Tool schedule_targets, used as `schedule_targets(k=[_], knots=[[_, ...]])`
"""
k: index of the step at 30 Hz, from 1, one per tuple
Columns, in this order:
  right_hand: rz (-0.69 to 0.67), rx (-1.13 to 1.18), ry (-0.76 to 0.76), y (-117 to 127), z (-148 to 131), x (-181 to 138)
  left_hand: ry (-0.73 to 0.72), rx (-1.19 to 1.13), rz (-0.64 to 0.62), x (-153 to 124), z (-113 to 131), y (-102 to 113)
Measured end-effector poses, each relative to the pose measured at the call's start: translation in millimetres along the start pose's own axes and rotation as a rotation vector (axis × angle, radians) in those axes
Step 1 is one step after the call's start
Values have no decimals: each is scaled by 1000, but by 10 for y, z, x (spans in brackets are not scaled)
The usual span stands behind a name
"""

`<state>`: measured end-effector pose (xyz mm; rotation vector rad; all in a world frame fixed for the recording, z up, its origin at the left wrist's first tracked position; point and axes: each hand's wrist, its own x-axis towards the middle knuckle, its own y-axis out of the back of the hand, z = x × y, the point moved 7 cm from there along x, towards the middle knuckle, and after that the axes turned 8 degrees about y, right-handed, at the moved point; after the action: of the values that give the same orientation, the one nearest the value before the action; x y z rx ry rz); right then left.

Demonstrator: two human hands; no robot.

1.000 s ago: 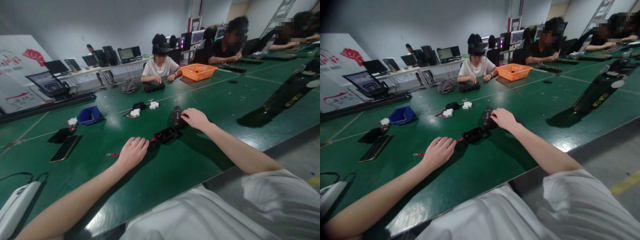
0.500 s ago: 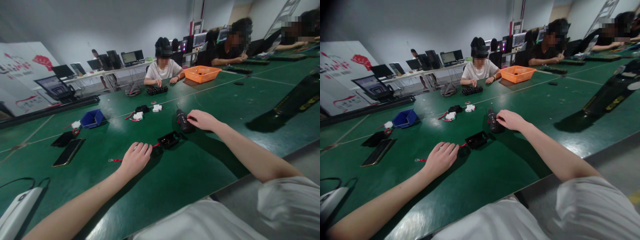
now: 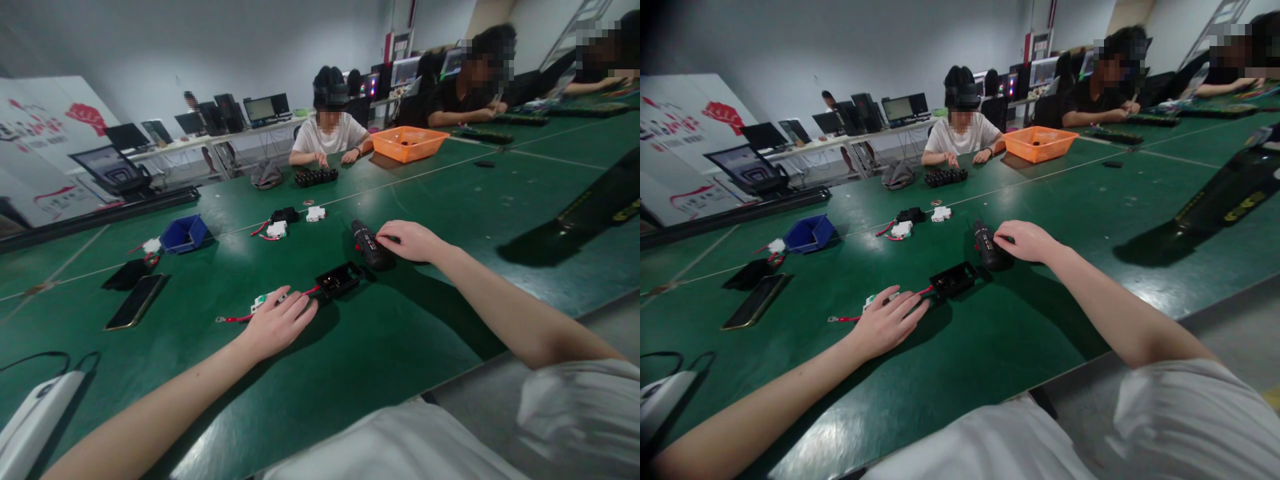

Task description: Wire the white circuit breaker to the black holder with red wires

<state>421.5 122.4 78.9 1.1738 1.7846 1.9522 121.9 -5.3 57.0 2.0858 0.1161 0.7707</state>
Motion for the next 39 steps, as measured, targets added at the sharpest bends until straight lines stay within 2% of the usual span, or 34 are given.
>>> schedule_targets(k=[4, 8, 13, 17, 24, 32, 39], knots=[[-11, 43, -7, 19, -12, -2, -25, -9, 23, -38, 12, -15], [-20, 3, -98, -22, -31, -1, -35, -14, 23, -48, 16, -26], [47, -10, -77, -145, -325, 85, -48, -4, 26, -39, 23, -21], [-19, -17, -30, -324, -483, 153, -61, 1, 26, -32, 37, -6], [-139, -30, 18, -378, -474, 169, -68, 1, 21, -24, 43, -8], [-143, 34, 75, -308, -451, 143, -81, -23, -3, -9, 46, -4], [-46, 3, -37, -299, -401, 102, -79, -52, -19, -4, 45, -26]])
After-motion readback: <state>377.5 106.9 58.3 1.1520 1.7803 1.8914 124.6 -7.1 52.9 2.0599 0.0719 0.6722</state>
